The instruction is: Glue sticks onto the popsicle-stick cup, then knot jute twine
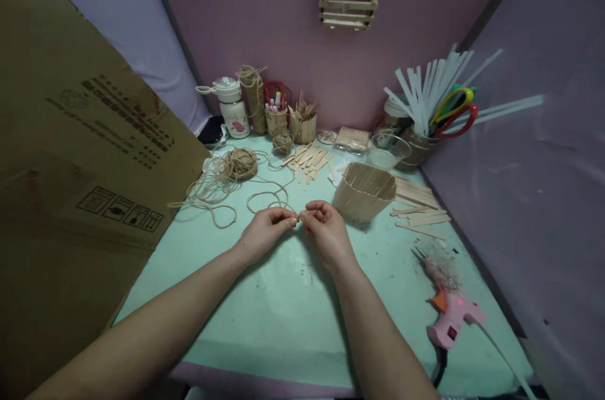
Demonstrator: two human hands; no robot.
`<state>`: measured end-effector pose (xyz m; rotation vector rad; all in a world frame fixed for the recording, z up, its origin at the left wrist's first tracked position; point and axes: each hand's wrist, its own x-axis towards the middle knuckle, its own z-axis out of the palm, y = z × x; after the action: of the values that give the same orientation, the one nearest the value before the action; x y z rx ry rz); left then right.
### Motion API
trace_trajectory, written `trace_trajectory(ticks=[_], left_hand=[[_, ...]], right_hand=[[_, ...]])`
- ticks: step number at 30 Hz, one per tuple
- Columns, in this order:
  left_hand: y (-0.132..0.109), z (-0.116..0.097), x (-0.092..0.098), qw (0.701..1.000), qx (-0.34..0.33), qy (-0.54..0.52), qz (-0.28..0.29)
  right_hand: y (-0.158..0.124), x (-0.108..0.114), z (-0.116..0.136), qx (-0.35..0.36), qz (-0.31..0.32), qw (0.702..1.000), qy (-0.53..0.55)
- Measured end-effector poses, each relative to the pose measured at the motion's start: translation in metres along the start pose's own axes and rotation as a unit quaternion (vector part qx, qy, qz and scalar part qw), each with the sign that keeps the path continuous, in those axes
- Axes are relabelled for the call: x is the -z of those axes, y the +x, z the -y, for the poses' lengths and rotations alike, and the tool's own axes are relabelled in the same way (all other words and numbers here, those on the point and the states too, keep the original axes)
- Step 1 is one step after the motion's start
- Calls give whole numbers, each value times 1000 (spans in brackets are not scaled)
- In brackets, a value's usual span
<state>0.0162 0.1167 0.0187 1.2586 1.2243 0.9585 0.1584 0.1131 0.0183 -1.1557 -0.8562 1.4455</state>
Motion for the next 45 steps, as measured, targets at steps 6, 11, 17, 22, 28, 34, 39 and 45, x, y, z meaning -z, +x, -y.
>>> trace_trajectory(ticks=[6,11,17,22,28,34,39,45], left_hand=[[5,8,-1,991,34,-126,8],[7,9,2,998,-20,-51,-39],[2,6,2,992,-78,94,-38],[-1,4,2,976,-141,167,3],[-3,2,0,978,-143,148,8],[-2,0,-2,996,-64,61,-15],[0,0,-4,999,-36,12,-33],[1,1,-4,999,-12,-40,-34]], right_hand=[[1,0,-4,107,-2,985,-136],[-3,-1,-1,147,-12,961,-233],[-3,1,1,176,-23,946,-270],[-2,2,0,201,-16,939,-279],[-2,1,1,167,4,955,-247],[-2,-2,-1,162,-22,964,-211],[2,-2,-6,145,-27,978,-147],[3,1,-10,113,-14,984,-140]])
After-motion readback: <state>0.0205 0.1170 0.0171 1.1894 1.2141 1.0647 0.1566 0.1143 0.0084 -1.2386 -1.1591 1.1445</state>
